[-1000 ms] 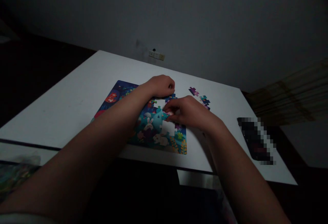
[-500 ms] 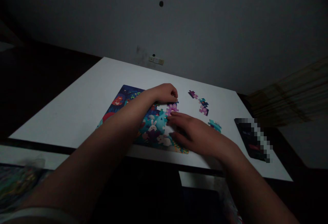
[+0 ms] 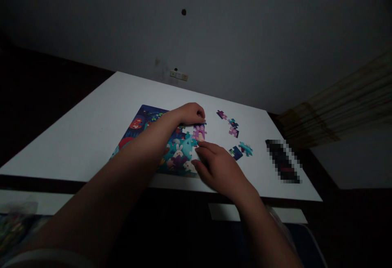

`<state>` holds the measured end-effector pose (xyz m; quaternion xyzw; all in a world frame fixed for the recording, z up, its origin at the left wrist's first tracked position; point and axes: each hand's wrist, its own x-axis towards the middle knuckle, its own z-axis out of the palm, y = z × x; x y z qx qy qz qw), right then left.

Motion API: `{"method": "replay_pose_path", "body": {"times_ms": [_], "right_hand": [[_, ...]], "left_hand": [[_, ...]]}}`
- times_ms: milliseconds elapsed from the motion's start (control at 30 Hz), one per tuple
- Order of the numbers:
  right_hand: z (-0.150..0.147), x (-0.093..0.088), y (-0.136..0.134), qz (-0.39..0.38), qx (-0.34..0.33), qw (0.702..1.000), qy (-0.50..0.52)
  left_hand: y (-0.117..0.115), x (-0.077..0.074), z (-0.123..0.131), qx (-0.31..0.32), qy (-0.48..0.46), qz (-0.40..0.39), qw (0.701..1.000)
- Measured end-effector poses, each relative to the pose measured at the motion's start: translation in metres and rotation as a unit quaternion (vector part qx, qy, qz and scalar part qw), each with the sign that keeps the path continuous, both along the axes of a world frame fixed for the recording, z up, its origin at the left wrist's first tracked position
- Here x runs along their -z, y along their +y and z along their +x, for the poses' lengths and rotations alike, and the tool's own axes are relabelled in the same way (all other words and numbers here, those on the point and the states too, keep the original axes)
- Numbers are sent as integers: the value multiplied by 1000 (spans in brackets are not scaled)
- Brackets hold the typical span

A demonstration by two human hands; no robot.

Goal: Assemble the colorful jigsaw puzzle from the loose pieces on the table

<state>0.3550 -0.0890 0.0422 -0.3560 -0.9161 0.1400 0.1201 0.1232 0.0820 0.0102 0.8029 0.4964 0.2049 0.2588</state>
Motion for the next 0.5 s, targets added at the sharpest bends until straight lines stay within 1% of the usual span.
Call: {"method": "replay_pose_path", "body": {"times_ms": [100, 167, 200, 233, 300, 367, 400, 433, 500], "right_hand": [[5, -4, 9, -15, -15, 1000, 5], [19, -12, 31, -30, -23, 999, 15], [28, -18, 48, -18, -2, 999, 29], [40, -24, 68, 11, 36, 999, 31], [63, -37, 112, 55, 142, 988, -24], [83, -48, 152, 24, 217, 968, -127], [90, -52, 167, -8, 236, 956, -172], [95, -53, 179, -48, 241, 946, -209], [99, -51, 191, -117, 236, 934, -243]], "left_hand": [[-4, -1, 2, -42, 16, 26, 999], [-6, -2, 3, -63, 16, 39, 997], [-7, -2, 3, -71, 14, 45, 996], [-8, -3, 3, -79, 13, 51, 995], [-10, -6, 3, -97, 19, 65, 993], [-11, -9, 2, -120, 38, 76, 989], [-12, -11, 1, -135, 50, 80, 986], [-12, -13, 1, -151, 62, 84, 983], [-13, -16, -1, -188, 78, 90, 975]]}}
